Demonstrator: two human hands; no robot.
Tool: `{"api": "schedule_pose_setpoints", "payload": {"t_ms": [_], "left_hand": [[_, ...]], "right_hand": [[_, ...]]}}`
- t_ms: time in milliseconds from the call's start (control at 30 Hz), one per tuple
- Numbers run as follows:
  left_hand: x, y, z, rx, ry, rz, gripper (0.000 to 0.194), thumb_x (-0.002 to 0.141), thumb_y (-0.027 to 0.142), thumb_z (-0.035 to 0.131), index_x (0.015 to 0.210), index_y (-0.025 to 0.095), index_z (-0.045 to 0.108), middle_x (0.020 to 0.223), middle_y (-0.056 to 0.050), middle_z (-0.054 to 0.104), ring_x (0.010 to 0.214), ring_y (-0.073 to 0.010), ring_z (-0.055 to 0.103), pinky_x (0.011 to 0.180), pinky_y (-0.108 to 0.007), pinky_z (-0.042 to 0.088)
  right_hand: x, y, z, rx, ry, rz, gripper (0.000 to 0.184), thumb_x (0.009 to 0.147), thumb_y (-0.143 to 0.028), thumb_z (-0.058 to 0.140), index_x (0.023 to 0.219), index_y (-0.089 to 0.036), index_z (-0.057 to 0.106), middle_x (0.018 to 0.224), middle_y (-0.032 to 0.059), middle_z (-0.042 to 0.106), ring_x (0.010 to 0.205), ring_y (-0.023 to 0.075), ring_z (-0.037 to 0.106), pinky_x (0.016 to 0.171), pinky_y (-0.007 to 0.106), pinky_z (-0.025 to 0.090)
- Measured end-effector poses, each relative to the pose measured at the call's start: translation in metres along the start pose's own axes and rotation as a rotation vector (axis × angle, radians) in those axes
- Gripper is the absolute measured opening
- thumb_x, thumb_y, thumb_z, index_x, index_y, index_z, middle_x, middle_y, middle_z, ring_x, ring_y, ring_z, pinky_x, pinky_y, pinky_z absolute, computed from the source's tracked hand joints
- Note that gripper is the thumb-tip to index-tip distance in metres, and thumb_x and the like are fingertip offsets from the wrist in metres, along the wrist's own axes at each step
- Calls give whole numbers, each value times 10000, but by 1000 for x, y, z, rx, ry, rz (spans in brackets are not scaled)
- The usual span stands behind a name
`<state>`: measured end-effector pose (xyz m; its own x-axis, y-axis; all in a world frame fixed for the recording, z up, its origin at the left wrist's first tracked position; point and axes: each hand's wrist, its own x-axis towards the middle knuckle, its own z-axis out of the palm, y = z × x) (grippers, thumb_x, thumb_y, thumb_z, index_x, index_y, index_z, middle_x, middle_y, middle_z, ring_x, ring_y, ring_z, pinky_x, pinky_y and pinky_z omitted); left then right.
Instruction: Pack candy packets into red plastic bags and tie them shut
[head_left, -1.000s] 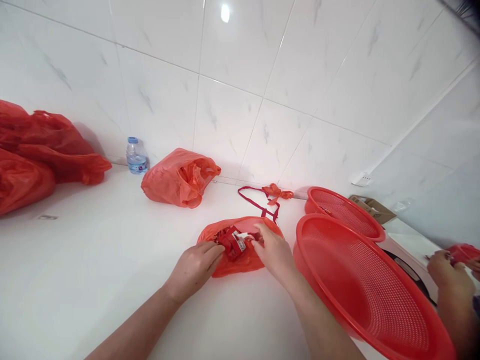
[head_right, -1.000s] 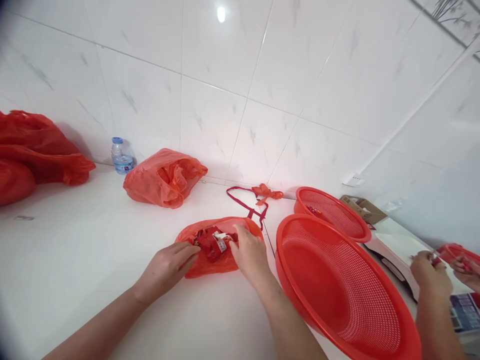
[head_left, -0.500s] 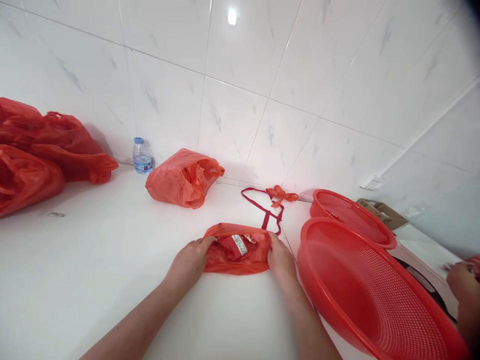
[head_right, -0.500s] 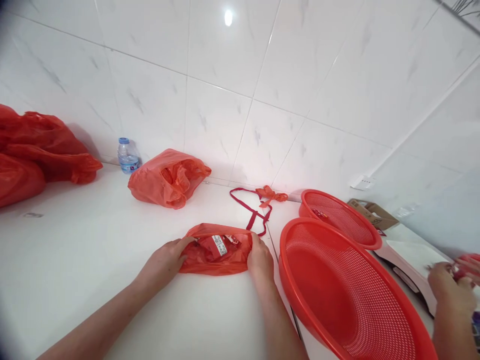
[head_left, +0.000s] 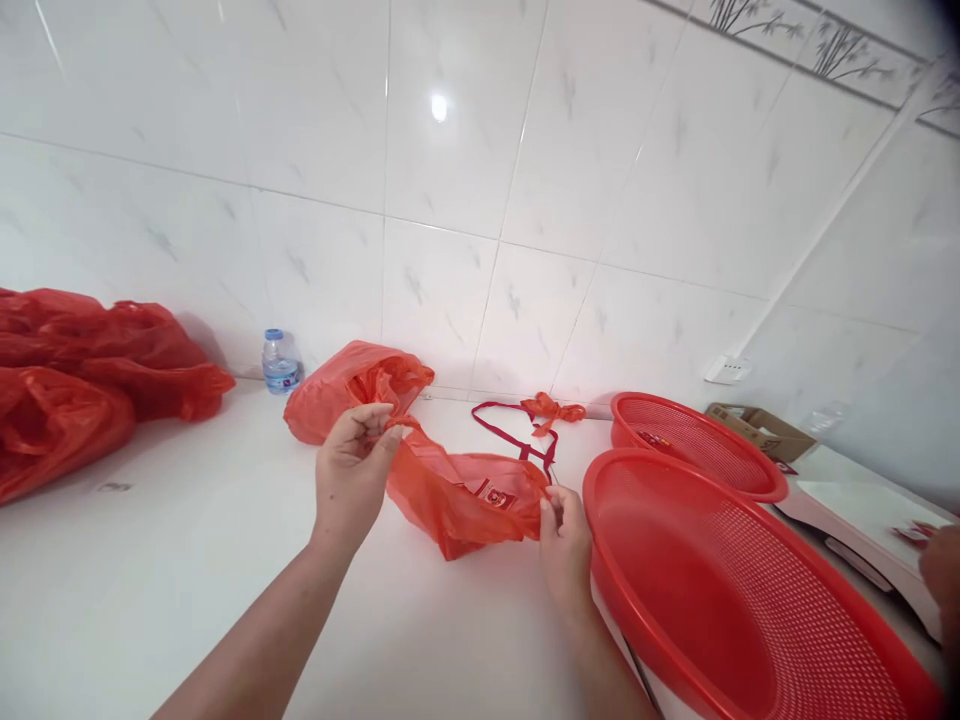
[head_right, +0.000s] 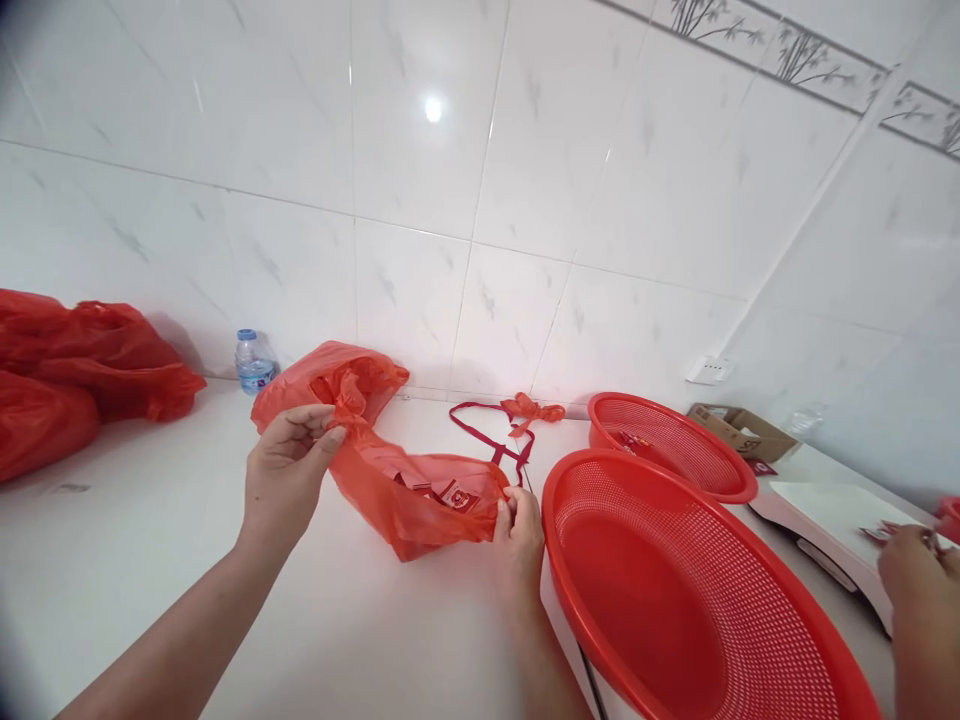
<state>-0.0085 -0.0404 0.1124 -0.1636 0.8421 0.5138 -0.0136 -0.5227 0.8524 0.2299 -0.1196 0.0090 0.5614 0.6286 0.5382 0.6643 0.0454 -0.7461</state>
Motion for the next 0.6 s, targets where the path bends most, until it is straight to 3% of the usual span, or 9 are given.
{"api": "schedule_pose_setpoints", "payload": {"t_ms": [100, 167, 333, 433, 500, 600], "left_hand": [[-6, 14, 2, 3, -61, 32, 312, 753, 349, 640, 1030, 217, 583, 838, -13, 556, 821, -165, 570, 818, -343, 496], [-15, 11, -3, 42, -95, 23, 341, 755, 358, 644, 1063, 229, 574, 888, -26, 574, 864, -181, 577, 861, -368, 485], [-33, -34, -27, 71, -116, -18, 382, 837, 425, 506, 1179, 255, 504, 1176, -75, 558, 1141, -247, 501, 934, -406, 447], [-35, -66, -40, 164, -133, -169, 389, 850, 404, 457, 1215, 273, 481, 1272, -75, 515, 1198, -251, 464, 940, -426, 437], [-33, -80, -41, 245, -237, -260, 490, 775, 371, 561, 1246, 278, 465, 1307, -85, 498, 1203, -270, 463, 906, -427, 460], [-30, -87, -31, 209, -541, -296, 513, 679, 324, 666, 1174, 252, 554, 1260, -100, 549, 1124, -289, 530, 827, -397, 501]], "right_hand": [[1, 3, 0, 27, -70, 34, 189, 851, -286, 402, 964, -205, 530, 993, 79, 602, 919, 211, 563, 807, 336, 464], [1, 5, 1, 72, -128, 87, 210, 824, -259, 409, 984, -216, 538, 1008, 74, 608, 921, 213, 578, 790, 335, 477], [1, 8, 8, 310, -234, 256, 323, 739, -204, 419, 1027, -224, 565, 1024, 68, 644, 906, 212, 620, 750, 338, 509], [1, 10, 11, 459, -264, 337, 346, 738, -214, 424, 1053, -215, 569, 1056, 71, 649, 944, 206, 623, 750, 327, 517], [1, 11, 12, 475, -275, 386, 362, 728, -224, 455, 1072, -207, 565, 1060, 79, 648, 927, 204, 628, 719, 314, 523], [0, 12, 15, 441, -341, 402, 402, 693, -230, 520, 1093, -211, 562, 1072, 83, 643, 866, 201, 634, 666, 301, 523]]}}
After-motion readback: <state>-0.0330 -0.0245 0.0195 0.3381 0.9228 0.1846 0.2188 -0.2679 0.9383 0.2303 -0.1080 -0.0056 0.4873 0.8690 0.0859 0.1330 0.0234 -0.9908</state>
